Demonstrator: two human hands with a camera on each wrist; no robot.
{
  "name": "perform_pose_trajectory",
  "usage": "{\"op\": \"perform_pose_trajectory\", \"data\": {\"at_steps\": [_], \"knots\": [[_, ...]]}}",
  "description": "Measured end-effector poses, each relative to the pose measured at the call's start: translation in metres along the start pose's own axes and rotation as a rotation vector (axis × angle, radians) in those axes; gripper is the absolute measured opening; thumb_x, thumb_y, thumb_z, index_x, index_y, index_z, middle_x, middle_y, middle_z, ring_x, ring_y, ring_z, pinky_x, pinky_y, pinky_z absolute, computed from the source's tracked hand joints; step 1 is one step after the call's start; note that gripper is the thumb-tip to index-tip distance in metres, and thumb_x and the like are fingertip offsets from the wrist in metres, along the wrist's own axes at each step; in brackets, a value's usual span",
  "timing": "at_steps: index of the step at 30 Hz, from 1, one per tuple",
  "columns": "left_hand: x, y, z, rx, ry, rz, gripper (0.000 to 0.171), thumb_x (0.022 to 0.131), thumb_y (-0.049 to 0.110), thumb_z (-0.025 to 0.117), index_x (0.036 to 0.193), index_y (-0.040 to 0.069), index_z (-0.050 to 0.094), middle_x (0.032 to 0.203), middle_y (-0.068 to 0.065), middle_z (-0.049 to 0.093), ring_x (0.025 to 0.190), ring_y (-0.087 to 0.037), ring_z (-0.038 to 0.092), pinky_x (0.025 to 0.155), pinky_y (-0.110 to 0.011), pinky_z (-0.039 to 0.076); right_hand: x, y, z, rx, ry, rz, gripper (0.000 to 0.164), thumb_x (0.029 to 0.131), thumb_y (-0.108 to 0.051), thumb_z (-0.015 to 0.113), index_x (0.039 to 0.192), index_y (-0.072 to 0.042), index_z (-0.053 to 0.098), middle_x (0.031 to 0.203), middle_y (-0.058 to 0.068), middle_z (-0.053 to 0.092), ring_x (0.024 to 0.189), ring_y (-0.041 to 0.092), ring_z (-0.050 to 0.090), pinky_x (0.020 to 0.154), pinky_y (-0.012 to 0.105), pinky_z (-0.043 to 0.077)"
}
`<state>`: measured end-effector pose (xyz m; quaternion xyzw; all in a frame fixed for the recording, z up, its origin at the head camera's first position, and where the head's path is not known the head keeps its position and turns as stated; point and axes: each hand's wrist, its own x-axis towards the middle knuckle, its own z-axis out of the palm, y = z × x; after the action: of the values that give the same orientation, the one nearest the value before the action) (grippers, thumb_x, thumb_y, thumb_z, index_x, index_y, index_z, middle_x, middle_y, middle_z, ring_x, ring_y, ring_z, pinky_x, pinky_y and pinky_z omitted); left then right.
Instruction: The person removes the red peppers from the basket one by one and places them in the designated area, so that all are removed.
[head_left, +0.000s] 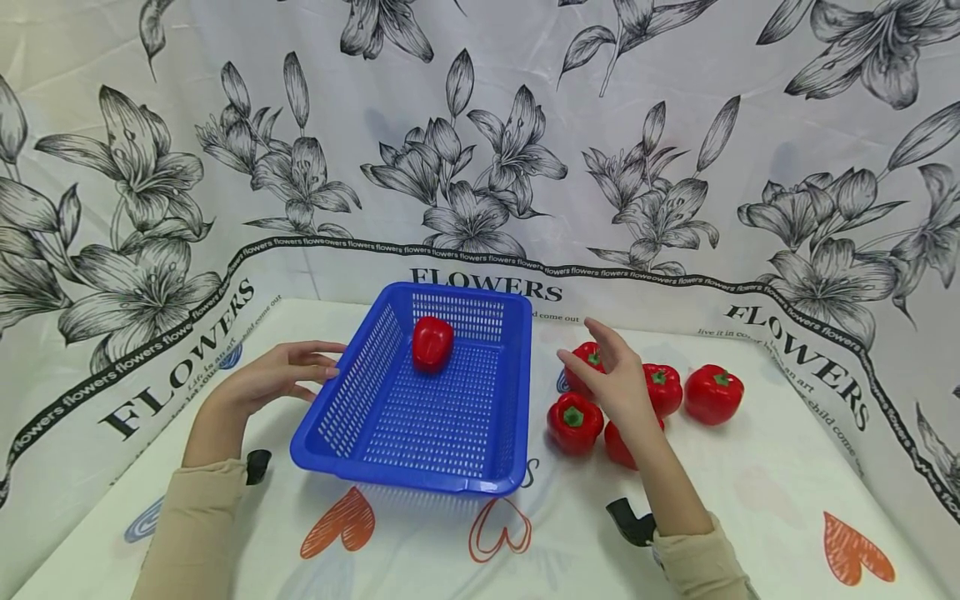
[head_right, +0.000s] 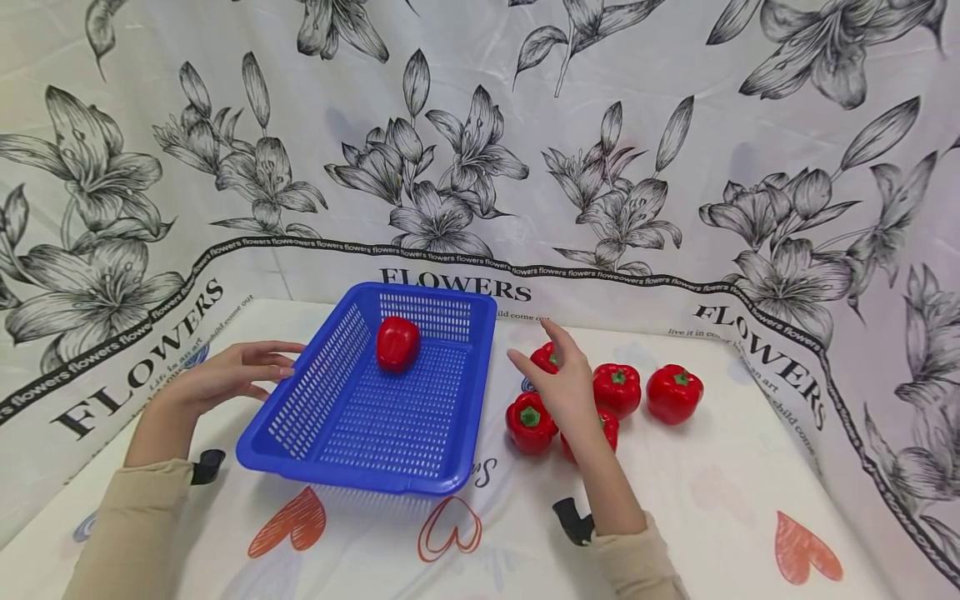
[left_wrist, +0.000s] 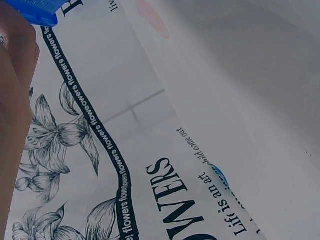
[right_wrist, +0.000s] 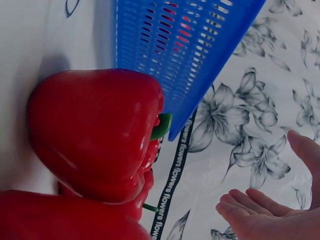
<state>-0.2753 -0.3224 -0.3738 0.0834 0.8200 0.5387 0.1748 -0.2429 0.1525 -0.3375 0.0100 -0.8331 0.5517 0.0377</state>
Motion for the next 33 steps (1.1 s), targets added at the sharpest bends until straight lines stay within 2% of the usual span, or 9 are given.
{"op": "perform_pose_trajectory", "data": {"at_steps": [8, 16, 26, 33], "knots": [[0.000, 0.000, 0.001, 0.003, 0.005, 0.001, 0.063, 0.094, 0.023, 0.065, 0.147, 0.003, 0.038, 0.112, 0.005, 0.067, 0.097, -0.013, 0.068, 0.081, -0.039, 0.058, 0.010, -0.009, 0.013, 0.000, -0.018, -0.037, 0.076, 0.088, -0.041, 0.071, 0.152, -0.022, 0.034, 0.158, 0.002, 0.035, 0.149, 0.024, 0.028, 0.116, 0.044, 0.033], [0.001, 0.000, 0.002, 0.008, 0.006, -0.002, 0.063, 0.094, 0.023, 0.064, 0.147, 0.003, 0.038, 0.111, 0.004, 0.067, 0.096, -0.014, 0.068, 0.080, -0.039, 0.058, 0.016, -0.022, 0.024, 0.068, -0.022, -0.107, 0.074, 0.087, -0.039, 0.072, 0.150, -0.017, 0.038, 0.155, 0.001, 0.040, 0.148, 0.018, 0.031, 0.119, 0.038, 0.030], [0.000, 0.000, 0.001, 0.006, 0.001, 0.011, 0.062, 0.095, 0.022, 0.063, 0.147, 0.003, 0.037, 0.110, 0.005, 0.068, 0.097, -0.014, 0.068, 0.081, -0.040, 0.057, 0.021, -0.041, 0.040, 0.132, -0.022, -0.155, 0.072, 0.088, -0.040, 0.071, 0.149, -0.019, 0.039, 0.154, -0.003, 0.041, 0.147, 0.012, 0.032, 0.118, 0.034, 0.030], [0.000, 0.000, 0.001, 0.007, -0.002, 0.012, 0.063, 0.095, 0.023, 0.063, 0.148, 0.003, 0.036, 0.113, 0.004, 0.068, 0.098, -0.014, 0.069, 0.081, -0.040, 0.057, 0.024, -0.051, 0.051, 0.144, -0.033, -0.195, 0.069, 0.090, -0.038, 0.069, 0.149, -0.019, 0.040, 0.154, 0.000, 0.041, 0.147, 0.014, 0.033, 0.118, 0.036, 0.031]]}}
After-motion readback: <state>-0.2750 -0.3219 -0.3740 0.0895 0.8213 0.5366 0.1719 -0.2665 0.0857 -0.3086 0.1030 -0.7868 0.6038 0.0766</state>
